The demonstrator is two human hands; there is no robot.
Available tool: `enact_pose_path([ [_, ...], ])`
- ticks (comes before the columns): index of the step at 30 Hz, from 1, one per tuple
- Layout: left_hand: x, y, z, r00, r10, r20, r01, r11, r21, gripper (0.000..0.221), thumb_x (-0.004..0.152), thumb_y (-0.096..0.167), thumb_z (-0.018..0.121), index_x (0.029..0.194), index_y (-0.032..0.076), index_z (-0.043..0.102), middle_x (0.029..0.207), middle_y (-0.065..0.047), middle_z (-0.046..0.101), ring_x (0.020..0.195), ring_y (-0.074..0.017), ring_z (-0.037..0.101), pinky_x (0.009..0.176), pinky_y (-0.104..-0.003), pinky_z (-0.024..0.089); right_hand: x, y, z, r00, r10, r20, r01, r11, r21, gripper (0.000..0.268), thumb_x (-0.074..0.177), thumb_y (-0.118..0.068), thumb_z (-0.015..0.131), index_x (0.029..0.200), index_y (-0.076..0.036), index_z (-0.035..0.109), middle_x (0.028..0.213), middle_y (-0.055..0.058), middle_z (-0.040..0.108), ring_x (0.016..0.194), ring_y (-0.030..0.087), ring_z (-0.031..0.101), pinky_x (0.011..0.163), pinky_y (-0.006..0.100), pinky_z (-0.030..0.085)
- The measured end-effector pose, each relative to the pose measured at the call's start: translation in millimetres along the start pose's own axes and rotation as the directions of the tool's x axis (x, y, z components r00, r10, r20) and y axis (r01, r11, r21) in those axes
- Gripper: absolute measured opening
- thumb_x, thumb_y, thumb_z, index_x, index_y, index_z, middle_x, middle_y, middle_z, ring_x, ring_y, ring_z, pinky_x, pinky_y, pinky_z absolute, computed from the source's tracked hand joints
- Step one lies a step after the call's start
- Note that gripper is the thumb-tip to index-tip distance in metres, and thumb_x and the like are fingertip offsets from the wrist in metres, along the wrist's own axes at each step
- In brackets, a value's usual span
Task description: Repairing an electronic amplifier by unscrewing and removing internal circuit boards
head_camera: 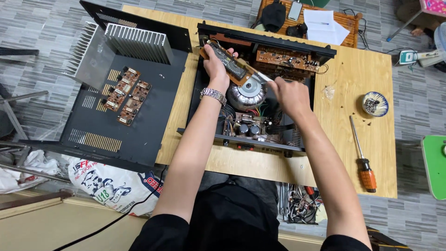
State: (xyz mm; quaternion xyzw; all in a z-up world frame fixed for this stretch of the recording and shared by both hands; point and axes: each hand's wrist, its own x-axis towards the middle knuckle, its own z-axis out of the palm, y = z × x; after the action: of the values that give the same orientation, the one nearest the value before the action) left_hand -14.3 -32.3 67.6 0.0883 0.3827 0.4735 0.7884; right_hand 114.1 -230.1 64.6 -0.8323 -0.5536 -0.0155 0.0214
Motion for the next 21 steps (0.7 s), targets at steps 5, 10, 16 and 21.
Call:
enact_pose_path([
  [5, -6.0, 5.0, -0.2, 1.000, -0.005, -0.023, 0.007, 0.997, 0.071, 0.058, 0.099, 0.055, 0.042, 0.130, 0.007, 0.033, 0.080, -0.022, 0.072, 0.061, -0.0306, 0.069, 0.054, -0.046, 0.057, -1.8, -6.0, -3.8, 0.995, -0.075, 0.070, 0.072, 0.997, 0.039, 0.051, 0.117, -0.049, 0.036, 0.093, -0.013, 0.063, 0.058, 0.002, 0.057, 0.042, 0.023, 0.052, 0.042, 0.037, 0.047],
  [10, -0.7, 2.1, -2.3, 1.000, 0.003, 0.007, -0.003, 1.000, 0.015, 0.055, 0.101, 0.053, 0.043, 0.123, 0.004, 0.035, 0.075, -0.022, 0.069, 0.056, -0.0312, 0.066, 0.052, -0.046, 0.058, 0.7, 5.7, 1.2, 1.000, 0.001, -0.018, -0.002, 1.000, -0.010, 0.049, 0.119, -0.048, 0.038, 0.095, -0.014, 0.063, 0.064, 0.013, 0.067, 0.057, 0.040, 0.067, 0.050, 0.050, 0.050],
  [16, 2.9, 0.5, -4.1, 1.000, 0.023, 0.017, -0.024, 0.999, 0.048, 0.051, 0.100, 0.055, 0.042, 0.115, 0.006, 0.037, 0.075, -0.021, 0.071, 0.058, -0.0319, 0.068, 0.053, -0.047, 0.057, -5.5, 4.5, -4.2, 0.992, -0.128, -0.016, 0.128, 0.991, 0.024, 0.049, 0.116, -0.050, 0.042, 0.091, -0.014, 0.063, 0.057, 0.006, 0.061, 0.047, 0.033, 0.061, 0.051, 0.048, 0.052],
  [21, 1.8, 2.1, -3.9, 1.000, 0.026, 0.008, -0.026, 0.999, 0.043, 0.050, 0.101, 0.054, 0.043, 0.111, 0.005, 0.041, 0.076, -0.021, 0.071, 0.058, -0.0309, 0.068, 0.051, -0.044, 0.057, -5.1, 6.4, -6.8, 0.996, -0.042, 0.082, 0.042, 0.999, 0.003, 0.054, 0.117, -0.054, 0.035, 0.090, -0.015, 0.062, 0.059, 0.003, 0.060, 0.048, 0.027, 0.060, 0.054, 0.046, 0.055],
])
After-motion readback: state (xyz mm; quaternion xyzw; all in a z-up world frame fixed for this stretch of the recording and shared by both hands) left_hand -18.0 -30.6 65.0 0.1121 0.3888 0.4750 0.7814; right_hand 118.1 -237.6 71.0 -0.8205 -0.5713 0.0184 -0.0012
